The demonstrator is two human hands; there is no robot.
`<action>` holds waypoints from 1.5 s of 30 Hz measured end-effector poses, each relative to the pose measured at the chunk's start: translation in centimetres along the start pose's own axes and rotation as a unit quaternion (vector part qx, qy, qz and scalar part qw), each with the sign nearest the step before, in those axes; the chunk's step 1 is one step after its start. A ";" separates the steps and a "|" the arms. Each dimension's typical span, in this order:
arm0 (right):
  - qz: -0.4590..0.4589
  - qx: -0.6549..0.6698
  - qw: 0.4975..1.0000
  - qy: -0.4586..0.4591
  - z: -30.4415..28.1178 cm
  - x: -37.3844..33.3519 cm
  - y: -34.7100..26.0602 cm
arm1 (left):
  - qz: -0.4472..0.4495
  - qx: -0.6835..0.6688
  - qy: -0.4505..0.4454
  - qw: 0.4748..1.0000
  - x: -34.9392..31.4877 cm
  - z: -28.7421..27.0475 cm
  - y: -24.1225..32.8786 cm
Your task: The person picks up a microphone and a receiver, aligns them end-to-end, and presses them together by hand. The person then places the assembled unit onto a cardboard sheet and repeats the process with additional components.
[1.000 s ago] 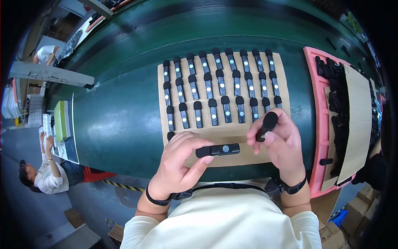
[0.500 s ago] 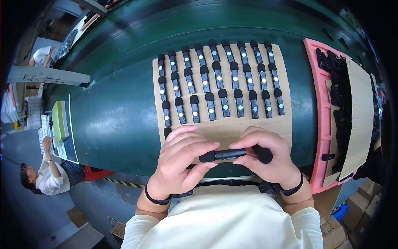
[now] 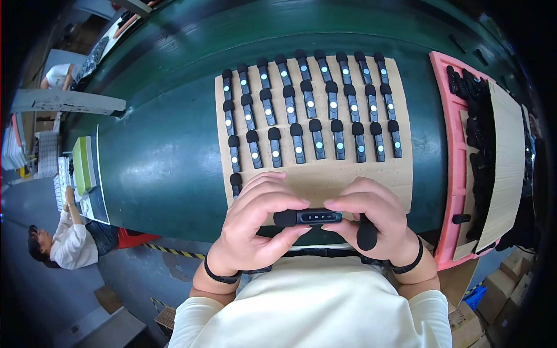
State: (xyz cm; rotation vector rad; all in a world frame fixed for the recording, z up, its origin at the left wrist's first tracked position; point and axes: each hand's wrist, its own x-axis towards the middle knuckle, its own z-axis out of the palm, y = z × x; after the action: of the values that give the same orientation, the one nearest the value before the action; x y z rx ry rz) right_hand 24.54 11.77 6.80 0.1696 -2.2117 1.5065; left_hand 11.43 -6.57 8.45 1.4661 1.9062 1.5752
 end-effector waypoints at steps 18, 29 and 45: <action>-0.047 -0.010 0.999 0.003 0.2 0.2 0.3 | -0.007 -0.006 -0.036 0.999 0.6 0.0 0.2; -0.055 0.020 0.998 -0.015 0.6 0.7 0.2 | 0.002 0.011 -0.062 0.998 0.2 0.2 -0.9; 0.144 -0.070 0.971 -0.177 0.3 -2.4 1.7 | 0.010 0.379 -0.024 0.925 -6.2 -2.4 -2.5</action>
State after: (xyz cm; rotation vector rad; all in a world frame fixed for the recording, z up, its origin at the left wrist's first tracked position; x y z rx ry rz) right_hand 26.00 11.82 4.25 0.0787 -2.7169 1.5559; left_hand 11.19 -12.72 4.94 1.7543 2.6287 0.7901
